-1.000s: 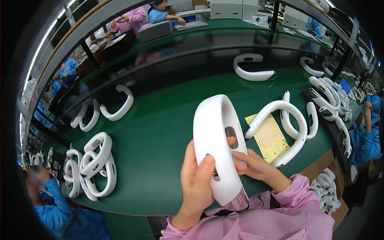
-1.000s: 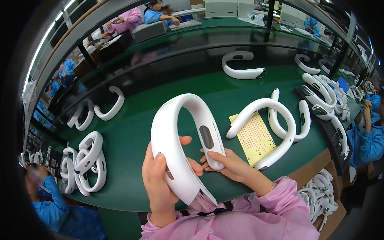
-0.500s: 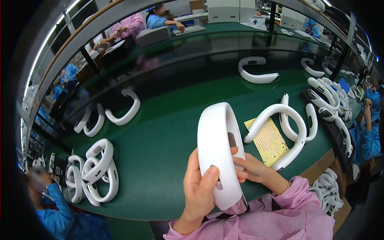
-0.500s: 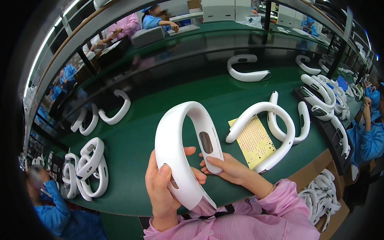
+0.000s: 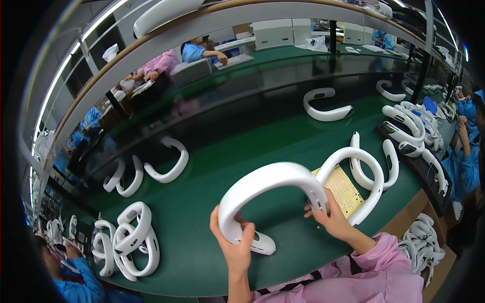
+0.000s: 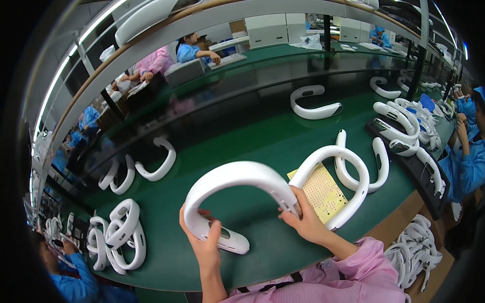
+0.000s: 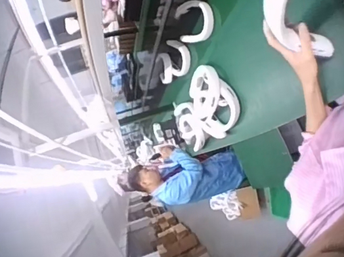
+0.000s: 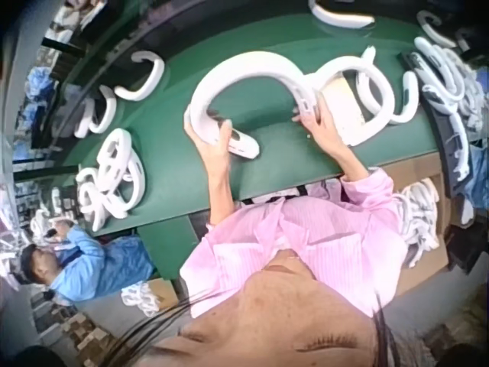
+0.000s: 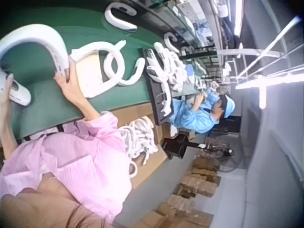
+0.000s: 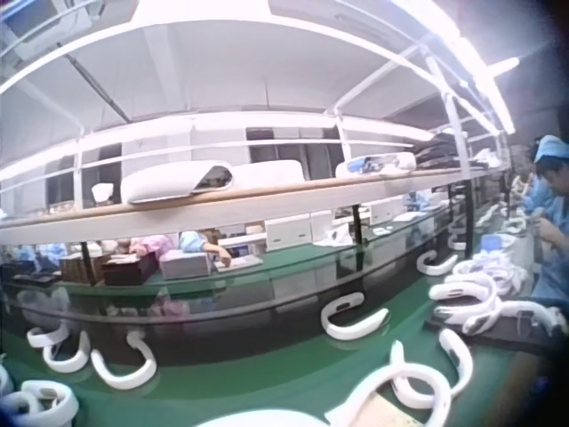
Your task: Assembling and inspecting electronic neck massagers on a factory conveyor belt.
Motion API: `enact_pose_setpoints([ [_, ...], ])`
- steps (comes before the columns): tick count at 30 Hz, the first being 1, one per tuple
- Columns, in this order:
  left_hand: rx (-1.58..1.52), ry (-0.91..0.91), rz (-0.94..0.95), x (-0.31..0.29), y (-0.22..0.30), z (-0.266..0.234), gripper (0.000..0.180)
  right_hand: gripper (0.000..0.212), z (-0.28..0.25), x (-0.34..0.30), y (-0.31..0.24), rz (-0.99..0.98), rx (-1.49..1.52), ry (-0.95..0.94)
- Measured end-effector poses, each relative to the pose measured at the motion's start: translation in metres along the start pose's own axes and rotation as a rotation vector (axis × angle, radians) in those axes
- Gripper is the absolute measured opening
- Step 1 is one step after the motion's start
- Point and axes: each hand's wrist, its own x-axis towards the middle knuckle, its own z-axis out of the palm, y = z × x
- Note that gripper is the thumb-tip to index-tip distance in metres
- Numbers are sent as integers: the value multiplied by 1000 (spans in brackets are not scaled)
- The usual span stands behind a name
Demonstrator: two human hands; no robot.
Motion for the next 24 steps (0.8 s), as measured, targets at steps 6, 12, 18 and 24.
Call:
enact_pose_setpoints([
  [6,-301,57,-142,20,-48,-25,62,51,7,-13,-51,-110,-144,-358],
  [12,-534,37,-327,24,-57,-12,45,57,28,-18,-84,-195,-221,-535],
  [18,-760,-235,-329,13,-72,-18,39,50,34,-12,-95,-202,-259,-525],
  [24,-517,-272,-682,4,-14,-9,50,59,12,34,-98,-998,-881,-233],
])
